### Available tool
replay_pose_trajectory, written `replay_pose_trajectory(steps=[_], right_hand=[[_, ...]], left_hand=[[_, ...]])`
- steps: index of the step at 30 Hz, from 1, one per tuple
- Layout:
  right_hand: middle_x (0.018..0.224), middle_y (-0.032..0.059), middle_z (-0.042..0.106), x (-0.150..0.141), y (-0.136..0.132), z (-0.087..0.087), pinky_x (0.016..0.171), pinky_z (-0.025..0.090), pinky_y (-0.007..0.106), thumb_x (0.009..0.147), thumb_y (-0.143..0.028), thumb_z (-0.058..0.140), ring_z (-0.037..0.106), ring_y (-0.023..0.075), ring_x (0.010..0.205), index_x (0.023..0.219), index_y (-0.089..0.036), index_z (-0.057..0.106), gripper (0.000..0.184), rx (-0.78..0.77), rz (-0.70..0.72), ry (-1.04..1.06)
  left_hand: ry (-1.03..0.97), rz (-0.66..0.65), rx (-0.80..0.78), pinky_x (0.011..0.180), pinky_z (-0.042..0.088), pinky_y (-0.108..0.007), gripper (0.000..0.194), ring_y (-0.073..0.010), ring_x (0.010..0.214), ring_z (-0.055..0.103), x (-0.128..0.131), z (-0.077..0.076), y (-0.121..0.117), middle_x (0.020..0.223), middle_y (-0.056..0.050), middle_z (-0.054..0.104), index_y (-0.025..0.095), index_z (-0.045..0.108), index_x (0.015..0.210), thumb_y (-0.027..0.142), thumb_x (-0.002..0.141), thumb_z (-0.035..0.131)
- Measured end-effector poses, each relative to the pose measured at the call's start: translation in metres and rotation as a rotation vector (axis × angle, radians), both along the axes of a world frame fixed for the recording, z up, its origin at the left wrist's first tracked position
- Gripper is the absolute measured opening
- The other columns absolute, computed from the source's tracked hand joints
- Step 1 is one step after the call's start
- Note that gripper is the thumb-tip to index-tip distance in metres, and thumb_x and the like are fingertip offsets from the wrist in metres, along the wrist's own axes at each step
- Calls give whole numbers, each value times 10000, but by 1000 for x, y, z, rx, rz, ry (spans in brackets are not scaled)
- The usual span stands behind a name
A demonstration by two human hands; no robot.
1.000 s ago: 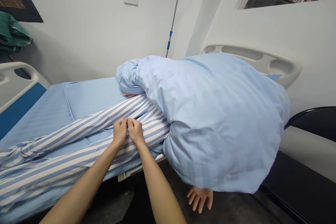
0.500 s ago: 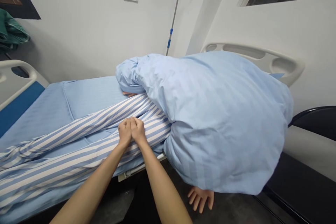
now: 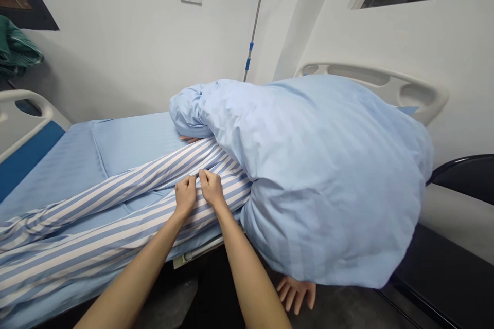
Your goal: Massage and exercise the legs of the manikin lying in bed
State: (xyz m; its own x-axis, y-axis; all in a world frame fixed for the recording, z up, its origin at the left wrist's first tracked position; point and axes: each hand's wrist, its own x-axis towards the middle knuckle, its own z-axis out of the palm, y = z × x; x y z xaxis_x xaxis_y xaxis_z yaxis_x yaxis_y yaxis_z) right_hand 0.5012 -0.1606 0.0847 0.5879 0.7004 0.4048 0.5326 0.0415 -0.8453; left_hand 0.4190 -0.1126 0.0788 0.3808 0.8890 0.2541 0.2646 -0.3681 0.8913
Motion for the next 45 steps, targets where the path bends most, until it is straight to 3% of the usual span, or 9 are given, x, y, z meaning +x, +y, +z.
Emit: replay_pose_trajectory(steps=[5,10,20,26,30,34,39,42,45], right_hand=[[485,-43,329,5,-2,-1,499,270,222,872,-434,346,317,82,480,524,-179,328,432,74,38,178],[505,-41,323,11,-3,0,477,268,220,845,-456,372,295,80,488,549,-182,331,405,146,31,302],[527,-27,367,12,-1,3,482,285,220,837,-455,359,308,89,511,562,-182,348,387,131,-16,275],[500,-28,372,32,-10,26,513,238,238,856,-416,345,323,91,510,530,-173,351,407,-64,-80,-141],[488,-27,371,54,-18,19,518,243,245,843,-455,310,315,102,513,532,-188,341,412,-81,-249,-121],[476,-21,378,65,-21,3,525,269,254,815,-513,301,322,120,515,532,-204,349,421,-96,-386,-19],[466,-27,340,64,-21,2,529,282,257,795,-527,316,327,124,507,523,-208,334,420,-120,-375,-36],[475,-24,333,62,-21,4,521,279,258,782,-525,323,322,121,504,513,-203,335,420,-123,-398,-54],[477,-20,336,60,-21,6,515,280,260,769,-521,328,328,122,505,513,-200,344,411,-138,-405,-64]], left_hand=[[-11,-12,-108,517,226,-248,345,-98,499,333,16,13,0,458,29,353,174,348,472,303,790,389],[-235,-17,-213,486,261,-234,323,-86,476,315,47,30,-3,463,38,317,187,307,497,313,785,382],[-55,35,-71,529,240,-254,350,-106,502,364,45,4,-10,481,9,447,182,364,475,299,804,389],[-7,-11,-75,546,231,-257,341,-116,517,360,47,5,-9,486,11,424,186,373,484,304,804,377],[-62,-11,-178,548,241,-246,332,-113,534,359,46,4,-7,480,17,390,184,345,475,305,780,395],[-114,-117,-337,499,271,-228,324,-103,465,384,39,5,4,433,19,402,184,386,477,317,773,369],[-121,-229,-379,479,314,-216,323,-87,404,395,-19,10,33,419,13,455,169,448,493,337,762,389],[-85,-238,-313,494,325,-216,354,-89,426,403,-89,15,58,437,13,469,167,467,500,396,766,424],[-11,-72,-208,510,329,-222,385,-98,445,404,-176,18,86,445,16,465,173,479,501,436,778,427]])
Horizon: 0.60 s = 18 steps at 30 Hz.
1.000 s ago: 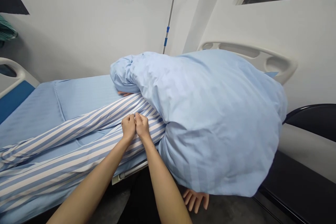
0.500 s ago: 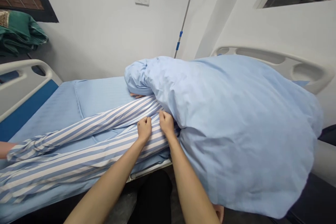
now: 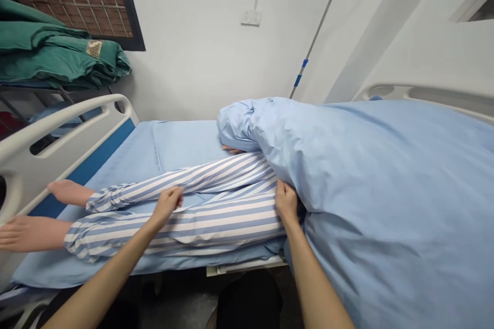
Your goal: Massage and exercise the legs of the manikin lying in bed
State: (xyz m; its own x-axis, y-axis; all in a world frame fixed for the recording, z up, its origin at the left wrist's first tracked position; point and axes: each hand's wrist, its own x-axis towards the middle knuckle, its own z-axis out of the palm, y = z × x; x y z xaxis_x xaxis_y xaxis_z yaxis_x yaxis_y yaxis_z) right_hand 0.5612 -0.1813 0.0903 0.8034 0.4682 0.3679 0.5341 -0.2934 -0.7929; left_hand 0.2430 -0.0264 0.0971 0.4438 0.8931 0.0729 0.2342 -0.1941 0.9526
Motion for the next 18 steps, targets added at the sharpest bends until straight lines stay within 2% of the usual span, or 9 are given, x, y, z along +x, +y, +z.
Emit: replay_pose_trajectory(steps=[4,7,9,12,15,18], right_hand=[[473,-25,311,-1,1,-1,508,277,261,766,-515,338,321,120,504,510,-201,325,405,-23,-13,-26],[459,-26,293,-1,1,-4,496,266,270,771,-517,336,313,122,491,507,-205,319,409,-39,-27,-47],[456,-22,295,-1,1,-5,493,262,272,776,-516,333,317,124,489,504,-204,325,414,-53,-27,-62],[471,-9,340,-3,2,-5,501,272,265,784,-506,317,349,130,509,515,-193,361,416,-97,-11,-85],[514,25,443,-5,4,-5,515,280,260,800,-483,285,403,147,541,555,-173,447,427,-211,5,-120],[604,75,548,-6,7,-2,525,270,267,818,-460,261,445,169,575,627,-158,548,458,-389,-2,-181]], left_hand=[[133,249,197,564,333,-224,404,-111,499,420,-113,-4,32,450,18,439,179,448,446,413,776,450],[220,415,225,559,317,-222,397,-121,511,416,-168,-17,44,450,21,422,181,417,460,402,789,423],[351,478,263,553,294,-221,368,-129,537,426,-184,-27,46,476,21,435,181,423,499,401,793,413],[563,475,304,559,265,-224,343,-139,572,444,-185,-36,45,523,11,470,182,440,541,402,800,401],[686,460,296,561,247,-229,341,-143,587,454,-178,-36,43,553,-4,502,180,430,545,389,810,383],[740,459,289,567,240,-235,325,-153,641,492,-178,-34,42,628,-20,566,184,469,584,380,822,367]])
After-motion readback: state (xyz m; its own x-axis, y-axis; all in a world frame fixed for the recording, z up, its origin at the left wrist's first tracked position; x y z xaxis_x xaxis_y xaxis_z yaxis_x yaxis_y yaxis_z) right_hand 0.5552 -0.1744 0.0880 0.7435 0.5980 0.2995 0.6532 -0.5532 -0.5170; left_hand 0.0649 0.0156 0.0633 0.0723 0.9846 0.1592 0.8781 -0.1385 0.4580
